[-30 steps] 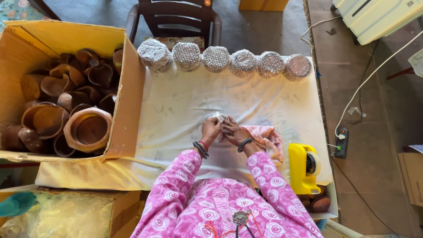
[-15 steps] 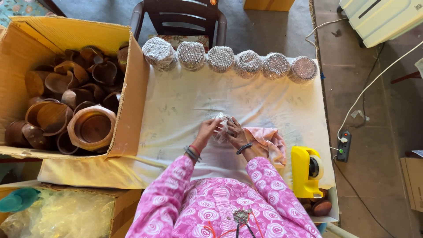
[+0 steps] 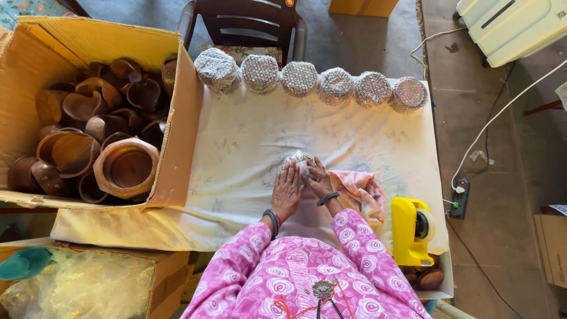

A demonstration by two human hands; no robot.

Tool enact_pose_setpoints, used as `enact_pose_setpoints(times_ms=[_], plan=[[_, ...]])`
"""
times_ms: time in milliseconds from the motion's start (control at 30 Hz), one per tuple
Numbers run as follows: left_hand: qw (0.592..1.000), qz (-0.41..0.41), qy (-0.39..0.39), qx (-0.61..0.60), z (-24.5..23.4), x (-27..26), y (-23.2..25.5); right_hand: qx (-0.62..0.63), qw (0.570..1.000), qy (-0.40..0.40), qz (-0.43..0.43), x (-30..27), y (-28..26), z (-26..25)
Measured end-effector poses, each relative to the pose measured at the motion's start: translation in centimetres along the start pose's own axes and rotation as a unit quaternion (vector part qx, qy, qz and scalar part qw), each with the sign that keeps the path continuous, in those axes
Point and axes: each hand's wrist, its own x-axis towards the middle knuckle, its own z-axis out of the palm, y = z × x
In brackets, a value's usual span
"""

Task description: The person wraps individual pottery cups in bubble wrap and packs them into a box, then places clay lids into a separate bucket.

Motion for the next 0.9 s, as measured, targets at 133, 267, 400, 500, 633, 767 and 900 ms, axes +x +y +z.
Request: enact_pose_setpoints(times_ms=[133,267,400,500,633,767,900], plan=[[0.999,0.004,0.004,0.051,1.1,0.5,-0.3,0.023,1.0,0.003,0.013,0.2,-0.2,-0.1],[0.999,-0.006,0.005,0.048,0.5,0.4,0.2,-0.006,1.0,0.015,0.004,0.2,-0.5,0.2],[0.999,-0.004,-0.004,0.051,0.8,0.4,0.1,0.093,0.995,0.038,0.008,0.3,-3.7,-0.7],[0.998,0.0,-0.007,0.057,0.5,0.5,0.3,0.08,0.994,0.055,0.053,0.6,-5.5,-0.8],[0.996,-0.006,-0.034,0.078,0.0,1.0,0.4,0.002,0.99,0.129,0.057,1.2,-3.6,0.9],[0.997,-0.005,-0.045,0.063,-0.1,2.8,-1.0,0.03,0.982,0.178,0.045,1.2,-2.0,1.4],[0.998,-0.022,-0.056,0.002,-3.0,5.0,-1.2,0.063,0.982,0.169,0.05,0.2,-2.0,1.1]])
